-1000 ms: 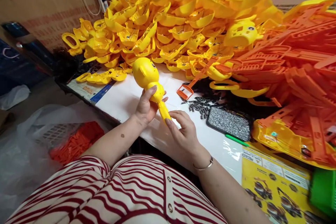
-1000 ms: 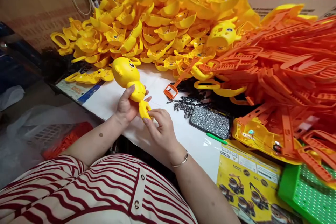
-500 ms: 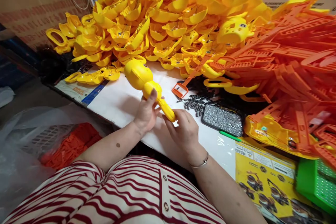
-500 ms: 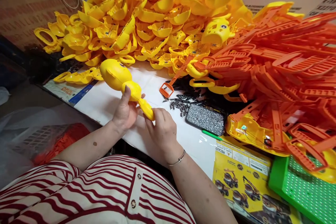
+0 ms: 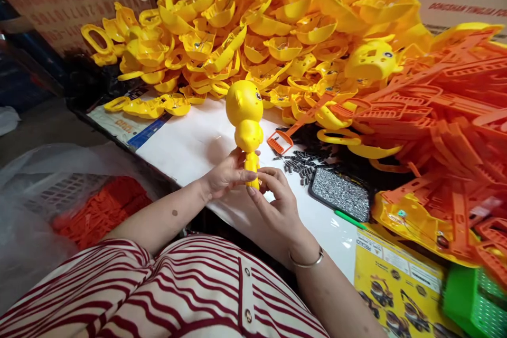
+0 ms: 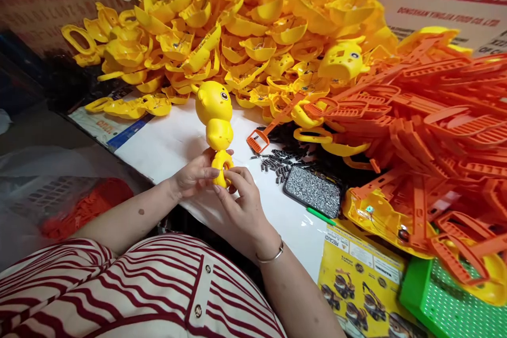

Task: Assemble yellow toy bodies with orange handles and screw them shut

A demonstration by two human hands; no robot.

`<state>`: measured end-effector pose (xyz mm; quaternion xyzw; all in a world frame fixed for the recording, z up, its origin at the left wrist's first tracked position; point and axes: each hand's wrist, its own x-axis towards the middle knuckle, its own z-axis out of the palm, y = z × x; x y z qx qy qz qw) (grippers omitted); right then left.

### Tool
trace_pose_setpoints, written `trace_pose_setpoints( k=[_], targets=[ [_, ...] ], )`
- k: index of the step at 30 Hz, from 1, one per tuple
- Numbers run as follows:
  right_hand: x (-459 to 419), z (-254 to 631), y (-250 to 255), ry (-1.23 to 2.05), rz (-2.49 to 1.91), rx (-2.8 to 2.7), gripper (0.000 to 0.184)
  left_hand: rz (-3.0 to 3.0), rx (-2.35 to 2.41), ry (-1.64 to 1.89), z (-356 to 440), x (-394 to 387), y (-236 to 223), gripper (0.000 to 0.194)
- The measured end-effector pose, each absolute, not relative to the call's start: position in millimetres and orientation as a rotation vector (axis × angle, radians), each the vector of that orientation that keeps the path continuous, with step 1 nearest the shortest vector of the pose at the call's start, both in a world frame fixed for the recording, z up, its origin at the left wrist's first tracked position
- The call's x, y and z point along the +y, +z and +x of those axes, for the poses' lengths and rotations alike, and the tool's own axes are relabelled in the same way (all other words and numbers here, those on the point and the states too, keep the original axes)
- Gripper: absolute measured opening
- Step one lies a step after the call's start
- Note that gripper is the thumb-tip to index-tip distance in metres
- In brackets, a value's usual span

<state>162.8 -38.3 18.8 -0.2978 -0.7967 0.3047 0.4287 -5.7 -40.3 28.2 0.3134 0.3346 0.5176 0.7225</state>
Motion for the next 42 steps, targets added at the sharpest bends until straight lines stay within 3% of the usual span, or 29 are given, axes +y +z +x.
trace_pose_setpoints(
  k=[8, 14, 20, 26, 32, 42],
  targets=[
    [-33, 164, 10, 0.357, -0.803, -2.047, 0.028, 0.547, 0.748, 1.47, 14, -37, 25, 0.06],
    [-29, 173, 2, 0.757, -0.973, -1.856, 0.032, 0.444, 0.672, 1.443, 7, -27, 8, 0.045],
    [-37, 163, 4, 0.642, -0.836, -1.974, 0.025, 0.549, 0.766, 1.484, -6, -36, 9, 0.032],
    [-46, 153, 11, 0.55, -0.88, -1.92, 0.024, 0.718, 0.826, 1.413, -12, -40, 18, 0.04],
    [-49, 147, 16, 0.471, -0.938, -1.917, 0.026, 0.809, 0.783, 1.348, -27, -36, 21, 0.081],
    [-59, 145, 28, 0.219, -0.839, -1.984, 0.03, 0.871, 0.859, 1.438, -25, -36, 41, 0.058]
  ],
)
